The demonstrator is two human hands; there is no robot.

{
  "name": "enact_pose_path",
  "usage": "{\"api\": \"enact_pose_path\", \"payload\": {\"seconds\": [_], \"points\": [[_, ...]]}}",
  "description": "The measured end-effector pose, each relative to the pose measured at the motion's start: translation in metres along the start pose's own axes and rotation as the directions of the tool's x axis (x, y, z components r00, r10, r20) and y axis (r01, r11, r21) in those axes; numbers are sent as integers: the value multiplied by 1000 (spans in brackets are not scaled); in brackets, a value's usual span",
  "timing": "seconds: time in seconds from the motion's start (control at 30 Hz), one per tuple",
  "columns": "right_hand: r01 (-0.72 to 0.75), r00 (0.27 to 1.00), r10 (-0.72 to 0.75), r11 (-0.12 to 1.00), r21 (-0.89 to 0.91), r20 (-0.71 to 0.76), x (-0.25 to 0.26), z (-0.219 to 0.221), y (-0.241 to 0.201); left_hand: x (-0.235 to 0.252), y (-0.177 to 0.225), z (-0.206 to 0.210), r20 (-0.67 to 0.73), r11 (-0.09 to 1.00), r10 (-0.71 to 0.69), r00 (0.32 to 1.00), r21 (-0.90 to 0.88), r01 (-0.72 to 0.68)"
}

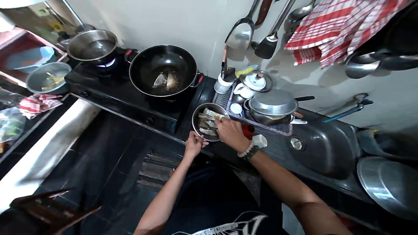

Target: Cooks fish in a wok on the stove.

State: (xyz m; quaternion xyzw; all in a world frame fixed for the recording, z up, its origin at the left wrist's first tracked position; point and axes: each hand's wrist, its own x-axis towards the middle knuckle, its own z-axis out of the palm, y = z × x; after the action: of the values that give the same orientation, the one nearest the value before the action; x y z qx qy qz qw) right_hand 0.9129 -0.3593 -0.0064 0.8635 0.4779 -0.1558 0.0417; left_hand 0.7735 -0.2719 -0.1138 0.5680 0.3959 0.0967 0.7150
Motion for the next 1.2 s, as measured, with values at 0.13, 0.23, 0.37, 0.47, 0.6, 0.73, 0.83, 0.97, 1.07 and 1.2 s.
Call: {"api": "enact_pose_path", "payload": {"seconds": [0.13, 0.23, 0.37, 0.47, 0.6, 0.73, 0.83, 0.97, 1.07, 1.2], "points": [[30, 999, -29, 999, -46, 25, 8, -2, -11, -1, 0, 0, 1, 1000, 2, 1000, 11, -2], [50, 998, -48, 997, -62, 36, 13, -4, -18, 0, 0, -1, 9, 1000, 6, 1000, 28, -6], [105, 994, -100, 989, -109, 49, 17, -13, -27, -1, 0, 0, 8, 999, -3, 1000, 33, 3], [133, 990, -126, 983, -124, 62, 21, -19, -31, -2, 0, 1, 7, 1000, -8, 1000, 26, 8], [76, 986, -50, 984, -159, 161, 25, -27, -41, -2, 1, 1, 3, 1000, 1, 1000, 26, -1], [34, 976, -1, 988, -150, 216, 27, -32, -41, -2, 2, 0, -15, 999, 9, 1000, 33, -8], [17, 970, 20, 989, -148, 244, 28, -36, -40, -2, 1, 0, -13, 999, 9, 1000, 41, -8], [29, 972, 12, 985, -170, 235, 38, -32, -37, -1, 1, -1, -5, 999, 12, 1000, 36, -11], [47, 980, -15, 986, -158, 198, 42, -28, -30, 1, 0, -1, -6, 999, 10, 1000, 34, -10], [23, 995, -20, 999, -27, 95, 31, -18, -5, 2, -1, -1, -1, 999, 32, 999, 32, -32]]}}
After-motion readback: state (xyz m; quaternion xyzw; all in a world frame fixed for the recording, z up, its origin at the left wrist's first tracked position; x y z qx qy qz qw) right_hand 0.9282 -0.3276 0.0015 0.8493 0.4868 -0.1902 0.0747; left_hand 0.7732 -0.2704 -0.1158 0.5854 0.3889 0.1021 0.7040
